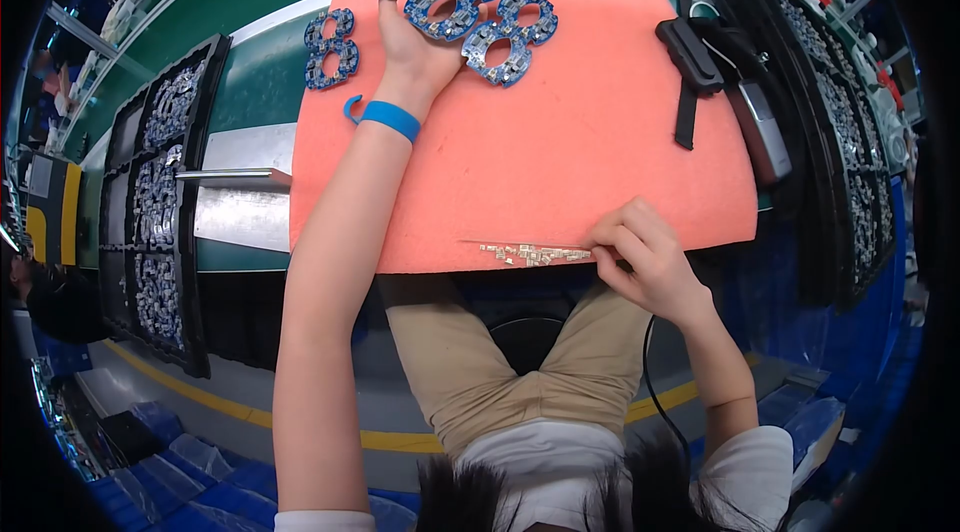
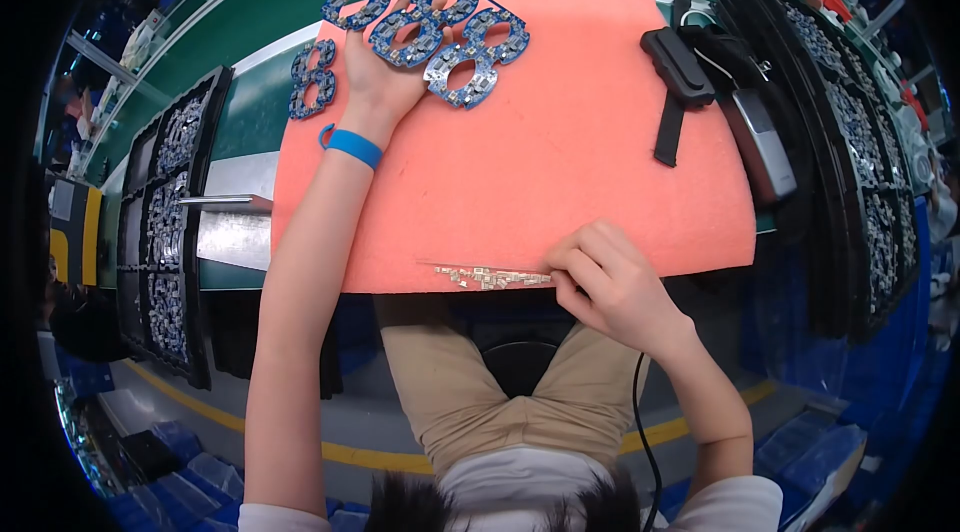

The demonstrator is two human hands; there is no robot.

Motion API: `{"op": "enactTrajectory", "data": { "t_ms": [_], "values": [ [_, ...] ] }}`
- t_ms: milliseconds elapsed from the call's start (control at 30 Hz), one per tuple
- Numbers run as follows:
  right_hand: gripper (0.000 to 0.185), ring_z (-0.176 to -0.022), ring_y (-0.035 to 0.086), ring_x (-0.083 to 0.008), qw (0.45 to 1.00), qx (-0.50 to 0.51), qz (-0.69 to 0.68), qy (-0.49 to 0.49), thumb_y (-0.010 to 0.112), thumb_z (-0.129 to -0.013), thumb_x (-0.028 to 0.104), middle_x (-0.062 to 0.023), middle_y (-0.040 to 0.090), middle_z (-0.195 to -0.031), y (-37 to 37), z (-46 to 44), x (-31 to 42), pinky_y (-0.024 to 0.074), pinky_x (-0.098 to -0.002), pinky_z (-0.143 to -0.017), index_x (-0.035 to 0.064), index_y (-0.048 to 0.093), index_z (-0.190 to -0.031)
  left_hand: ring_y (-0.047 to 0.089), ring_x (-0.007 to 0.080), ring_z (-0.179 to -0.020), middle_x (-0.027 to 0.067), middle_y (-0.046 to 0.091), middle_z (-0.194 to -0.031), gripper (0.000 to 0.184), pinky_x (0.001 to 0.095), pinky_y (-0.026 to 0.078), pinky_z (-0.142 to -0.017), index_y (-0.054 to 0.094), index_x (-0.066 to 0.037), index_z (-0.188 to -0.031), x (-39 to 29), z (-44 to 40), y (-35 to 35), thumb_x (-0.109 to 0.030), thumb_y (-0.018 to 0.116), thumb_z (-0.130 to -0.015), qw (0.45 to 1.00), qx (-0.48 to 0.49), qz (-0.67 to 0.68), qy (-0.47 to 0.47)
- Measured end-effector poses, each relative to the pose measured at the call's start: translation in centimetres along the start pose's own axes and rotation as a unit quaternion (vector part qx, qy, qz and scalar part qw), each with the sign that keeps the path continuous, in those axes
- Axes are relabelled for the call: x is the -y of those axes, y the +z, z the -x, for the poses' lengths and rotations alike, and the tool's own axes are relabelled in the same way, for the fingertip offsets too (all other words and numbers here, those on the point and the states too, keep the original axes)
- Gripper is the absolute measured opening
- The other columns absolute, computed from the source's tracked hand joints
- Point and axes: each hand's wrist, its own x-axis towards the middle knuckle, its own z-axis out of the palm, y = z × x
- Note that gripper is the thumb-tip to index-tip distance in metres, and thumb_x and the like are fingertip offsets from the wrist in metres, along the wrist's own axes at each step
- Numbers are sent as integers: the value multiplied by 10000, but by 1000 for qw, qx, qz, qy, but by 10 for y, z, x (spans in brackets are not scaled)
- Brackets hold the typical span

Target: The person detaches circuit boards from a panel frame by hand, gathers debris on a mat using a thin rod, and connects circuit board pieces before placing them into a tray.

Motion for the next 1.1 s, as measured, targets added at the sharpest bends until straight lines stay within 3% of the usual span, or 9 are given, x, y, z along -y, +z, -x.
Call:
{"op": "enactTrajectory", "data": {
  "t_ms": [633, 1100],
  "values": [
    [230, -715, 522, -227, 999, 27, -9, -26, 660, -659, -64, -64, 556, -823, -1, 9, 2, 428, -320, -640, 38, 608, -858, 530, 326, -1142, 218, 555, -1222, 524, 478, 451, -892, 457, -83, -1254, 2, -4, -5, -438, 241, -934, 1000, 2, -2, 3],
    [263, -678, 504, -211, 998, 24, 9, -58, 672, -636, -68, -49, 557, -808, 1, 17, -2, 391, -318, -604, 59, 622, -862, 516, 385, -1145, 260, 535, -1228, 507, 543, 421, -942, 411, -100, -1276, 2, -3, -1, -446, 245, -943, 1000, -2, 17, 0]
  ]
}}
